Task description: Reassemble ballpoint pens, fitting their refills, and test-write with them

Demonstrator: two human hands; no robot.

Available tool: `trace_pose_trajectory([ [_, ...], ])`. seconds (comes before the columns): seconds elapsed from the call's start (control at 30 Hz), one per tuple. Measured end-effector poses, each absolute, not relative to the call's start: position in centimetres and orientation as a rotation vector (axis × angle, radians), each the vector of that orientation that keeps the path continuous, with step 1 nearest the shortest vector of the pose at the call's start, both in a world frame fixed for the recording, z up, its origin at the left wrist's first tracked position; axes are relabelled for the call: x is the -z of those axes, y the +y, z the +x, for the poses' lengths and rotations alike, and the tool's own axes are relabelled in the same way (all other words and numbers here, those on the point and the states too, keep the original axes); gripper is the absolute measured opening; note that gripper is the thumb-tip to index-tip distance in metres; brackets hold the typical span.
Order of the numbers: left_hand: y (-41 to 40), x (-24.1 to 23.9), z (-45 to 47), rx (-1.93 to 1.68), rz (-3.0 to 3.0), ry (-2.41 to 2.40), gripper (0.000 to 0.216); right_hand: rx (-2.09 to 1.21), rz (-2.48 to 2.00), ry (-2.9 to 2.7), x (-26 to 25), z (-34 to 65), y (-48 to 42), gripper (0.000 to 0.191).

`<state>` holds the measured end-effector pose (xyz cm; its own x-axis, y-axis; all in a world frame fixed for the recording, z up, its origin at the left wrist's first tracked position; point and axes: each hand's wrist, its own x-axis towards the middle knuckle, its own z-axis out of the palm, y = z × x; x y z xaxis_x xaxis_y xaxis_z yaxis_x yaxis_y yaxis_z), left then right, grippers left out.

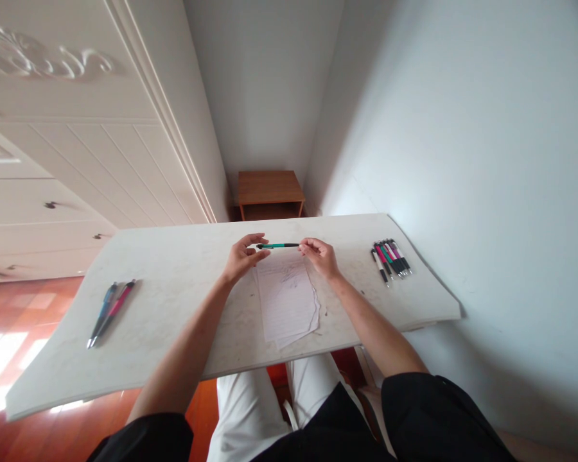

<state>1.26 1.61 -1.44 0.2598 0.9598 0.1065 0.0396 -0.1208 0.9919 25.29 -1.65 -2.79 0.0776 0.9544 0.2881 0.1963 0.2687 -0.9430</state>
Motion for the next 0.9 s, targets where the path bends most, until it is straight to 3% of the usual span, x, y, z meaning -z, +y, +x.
trace_pose_trajectory([
  [0.43,1.74,1.54,1.31,-1.046,1.482,1.057,0.046,-0.837,-1.172,-1.384,2.82,25.26,-1.76,0.03],
  [0.6,1.61,1.3,1.32,-1.075,1.442,1.032,0.058,-0.829,-1.165,-1.387,2.77,25.22,-1.82,0.029],
  [0.9,1.84,1.82,1.42,-1.029,1.552,1.041,0.055,-0.826,-1.161,-1.404,2.44,25.13,-1.97,0.027],
])
